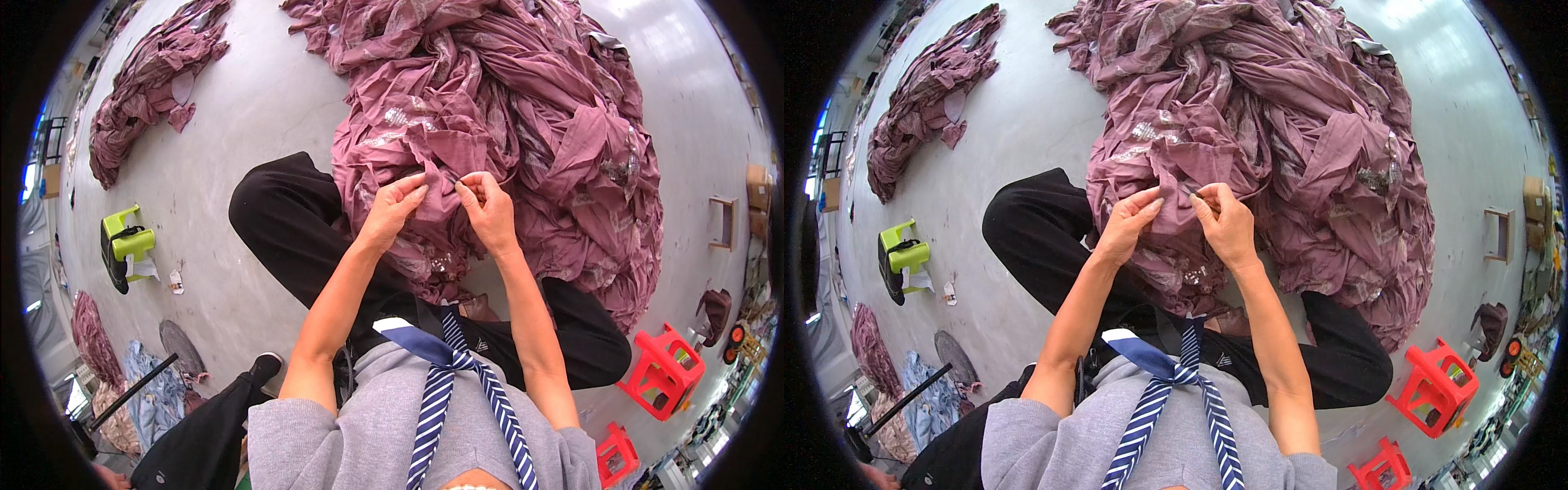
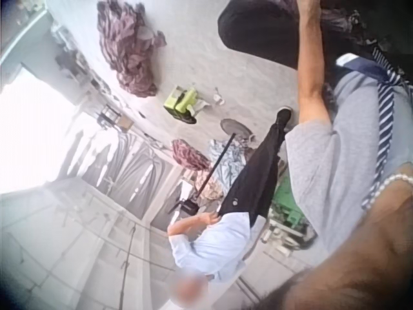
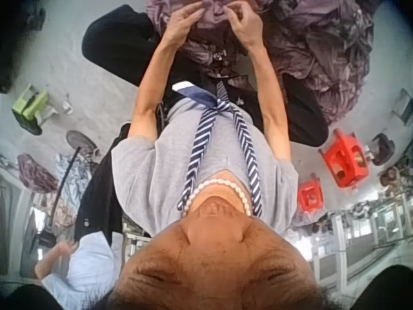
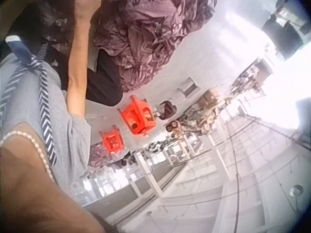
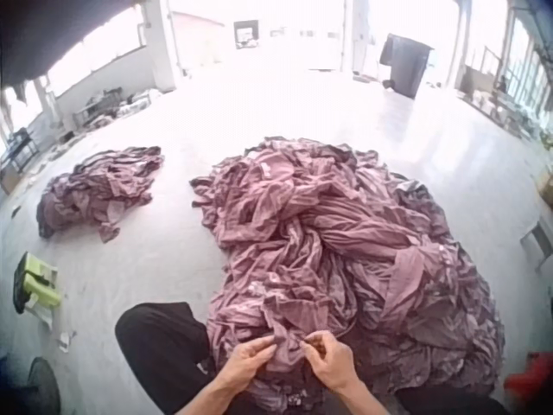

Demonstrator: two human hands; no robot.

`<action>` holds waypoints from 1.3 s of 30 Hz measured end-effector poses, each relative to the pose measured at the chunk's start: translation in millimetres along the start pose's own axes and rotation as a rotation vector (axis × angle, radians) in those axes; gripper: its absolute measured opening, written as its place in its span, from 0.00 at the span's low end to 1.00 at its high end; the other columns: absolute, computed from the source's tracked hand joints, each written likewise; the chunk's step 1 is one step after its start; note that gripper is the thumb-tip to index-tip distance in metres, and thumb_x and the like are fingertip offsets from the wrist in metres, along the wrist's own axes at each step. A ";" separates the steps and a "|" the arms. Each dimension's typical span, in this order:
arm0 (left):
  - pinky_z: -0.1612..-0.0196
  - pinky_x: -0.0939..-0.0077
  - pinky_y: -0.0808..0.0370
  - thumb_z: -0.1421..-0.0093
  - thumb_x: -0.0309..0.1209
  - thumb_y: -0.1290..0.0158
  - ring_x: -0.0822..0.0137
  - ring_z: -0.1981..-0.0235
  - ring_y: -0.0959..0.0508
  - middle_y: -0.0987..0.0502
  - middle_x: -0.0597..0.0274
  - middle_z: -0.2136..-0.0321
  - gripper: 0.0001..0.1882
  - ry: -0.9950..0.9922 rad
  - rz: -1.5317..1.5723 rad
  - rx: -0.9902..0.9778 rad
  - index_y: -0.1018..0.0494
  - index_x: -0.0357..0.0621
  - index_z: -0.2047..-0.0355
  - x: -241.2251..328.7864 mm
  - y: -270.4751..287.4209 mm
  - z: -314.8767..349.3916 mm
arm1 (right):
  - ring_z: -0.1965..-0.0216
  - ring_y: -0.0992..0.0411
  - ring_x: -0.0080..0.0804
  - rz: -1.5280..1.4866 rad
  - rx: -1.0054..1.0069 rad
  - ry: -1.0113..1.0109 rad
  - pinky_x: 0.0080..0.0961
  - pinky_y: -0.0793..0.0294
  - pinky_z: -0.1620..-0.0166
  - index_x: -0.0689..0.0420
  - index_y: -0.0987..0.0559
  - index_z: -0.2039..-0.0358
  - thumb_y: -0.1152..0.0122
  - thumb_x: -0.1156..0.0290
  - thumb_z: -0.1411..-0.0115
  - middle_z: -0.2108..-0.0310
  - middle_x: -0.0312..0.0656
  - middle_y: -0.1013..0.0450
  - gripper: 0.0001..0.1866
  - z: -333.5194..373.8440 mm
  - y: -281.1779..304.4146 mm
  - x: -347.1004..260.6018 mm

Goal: The person sits on the floor and repeatedly picks up pieces of dusty pink fabric from a large pile. They locate and remove small white tags or labels from the fabric by hand, then place the fabric back onto the pile. The process is repeated continuously throughout the clip.

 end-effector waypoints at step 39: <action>0.44 0.61 0.42 0.65 0.41 0.32 0.52 0.43 0.40 0.35 0.49 0.48 0.38 -0.834 -1.448 0.411 0.31 0.47 0.51 64.4 -18.2 8.5 | 0.79 0.42 0.10 -0.161 0.014 -0.076 0.11 0.43 0.77 0.60 0.27 0.75 0.37 0.71 0.47 0.81 0.25 0.36 0.08 -66.3 21.5 35.8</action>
Point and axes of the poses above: each hand's wrist, its own z-axis away from the middle knuckle, its own y-axis out of the back of the hand, x = y × z, the point moved 7 cm from there along -z, towards the middle knuckle
